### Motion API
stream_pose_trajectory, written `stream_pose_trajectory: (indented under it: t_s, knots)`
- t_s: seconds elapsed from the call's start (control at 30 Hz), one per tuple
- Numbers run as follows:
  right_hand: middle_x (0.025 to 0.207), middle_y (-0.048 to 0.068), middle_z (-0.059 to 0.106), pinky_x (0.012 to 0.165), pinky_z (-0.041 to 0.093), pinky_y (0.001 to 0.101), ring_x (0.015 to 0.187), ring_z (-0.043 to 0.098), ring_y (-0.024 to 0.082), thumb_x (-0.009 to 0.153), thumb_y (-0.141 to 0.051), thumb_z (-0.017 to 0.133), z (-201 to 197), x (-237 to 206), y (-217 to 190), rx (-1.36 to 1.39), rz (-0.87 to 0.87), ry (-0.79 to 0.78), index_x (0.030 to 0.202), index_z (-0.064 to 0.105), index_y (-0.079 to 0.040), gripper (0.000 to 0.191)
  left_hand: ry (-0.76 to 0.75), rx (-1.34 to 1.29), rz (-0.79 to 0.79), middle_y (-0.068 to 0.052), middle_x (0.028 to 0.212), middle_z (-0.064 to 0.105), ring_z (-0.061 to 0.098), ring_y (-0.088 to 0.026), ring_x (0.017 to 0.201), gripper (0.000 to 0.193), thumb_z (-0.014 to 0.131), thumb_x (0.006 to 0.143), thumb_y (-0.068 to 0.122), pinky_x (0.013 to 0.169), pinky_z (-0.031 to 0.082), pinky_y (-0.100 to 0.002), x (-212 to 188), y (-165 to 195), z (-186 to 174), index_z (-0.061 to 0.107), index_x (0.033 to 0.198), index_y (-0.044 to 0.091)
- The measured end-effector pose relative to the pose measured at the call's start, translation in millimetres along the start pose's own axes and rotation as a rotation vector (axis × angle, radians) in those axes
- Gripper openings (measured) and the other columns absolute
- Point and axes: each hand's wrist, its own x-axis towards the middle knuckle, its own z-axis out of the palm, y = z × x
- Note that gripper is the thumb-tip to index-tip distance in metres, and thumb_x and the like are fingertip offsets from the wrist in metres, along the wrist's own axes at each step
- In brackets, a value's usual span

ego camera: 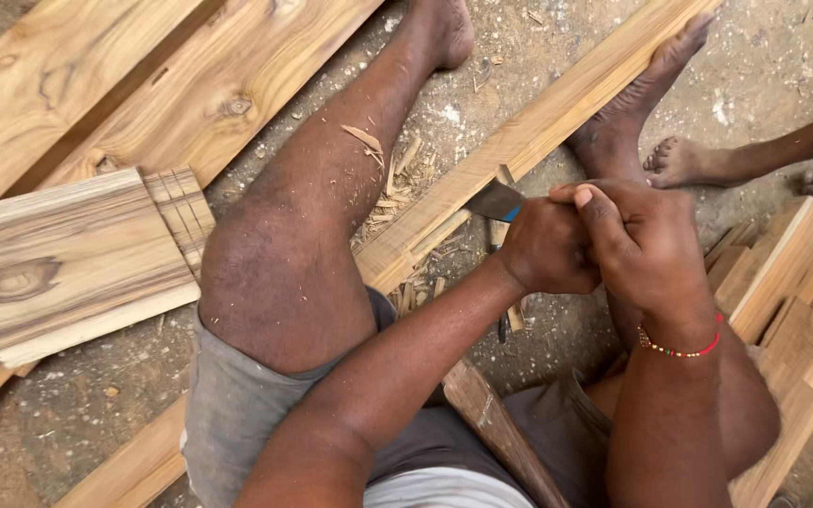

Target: The person chisels a groove into a wooden beam using a chisel and a wooden mallet while sitting on the ground, then fits a pre-cut wooden panel into the groove to check the fit.

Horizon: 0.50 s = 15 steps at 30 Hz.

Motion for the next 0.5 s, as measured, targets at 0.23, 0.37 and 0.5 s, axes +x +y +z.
stream_pose_trajectory:
  t_s: [0.23, 0.37, 0.5]
  knots:
    - [0.072, 0.015, 0.067, 0.057, 0.049, 0.0307, 0.06, 0.062, 0.012, 0.107, -0.014, 0.059, 8.1, 10.0, -12.8, -0.151, 0.022, 0.04, 0.111, 0.078, 0.001, 0.025, -0.006, 0.034, -0.034, -0.01, 0.071, 0.068, 0.069, -0.031, 0.065, 0.014, 0.077, 0.07, 0.016, 0.06, 0.057, -0.043, 2.3, -7.4, 3.5, 0.067, 0.078, 0.01]
    - [0.061, 0.011, 0.064, 0.05, 0.046, 0.0296, 0.053, 0.057, 0.013, 0.11, -0.015, 0.057, 4.2, 11.6, -20.2, -0.073, 0.085, 0.014, 0.111, 0.079, 0.0, 0.027, -0.012, 0.046, -0.059, -0.011, 0.07, 0.067, 0.068, -0.033, 0.064, 0.017, 0.077, 0.068, 0.018, 0.059, 0.057, -0.043, 7.8, -0.6, -0.6, 0.065, 0.075, 0.01]
    - [0.066, 0.004, 0.068, 0.046, 0.047, 0.0258, 0.052, 0.058, 0.008, 0.107, -0.015, 0.057, -5.4, 9.3, -25.7, -0.024, 0.115, -0.013, 0.108, 0.077, 0.001, 0.026, 0.084, 0.057, 0.041, -0.012, 0.075, 0.067, 0.068, -0.034, 0.067, 0.019, 0.075, 0.067, 0.017, 0.061, 0.057, -0.044, 12.8, 13.2, 1.2, 0.065, 0.08, 0.009]
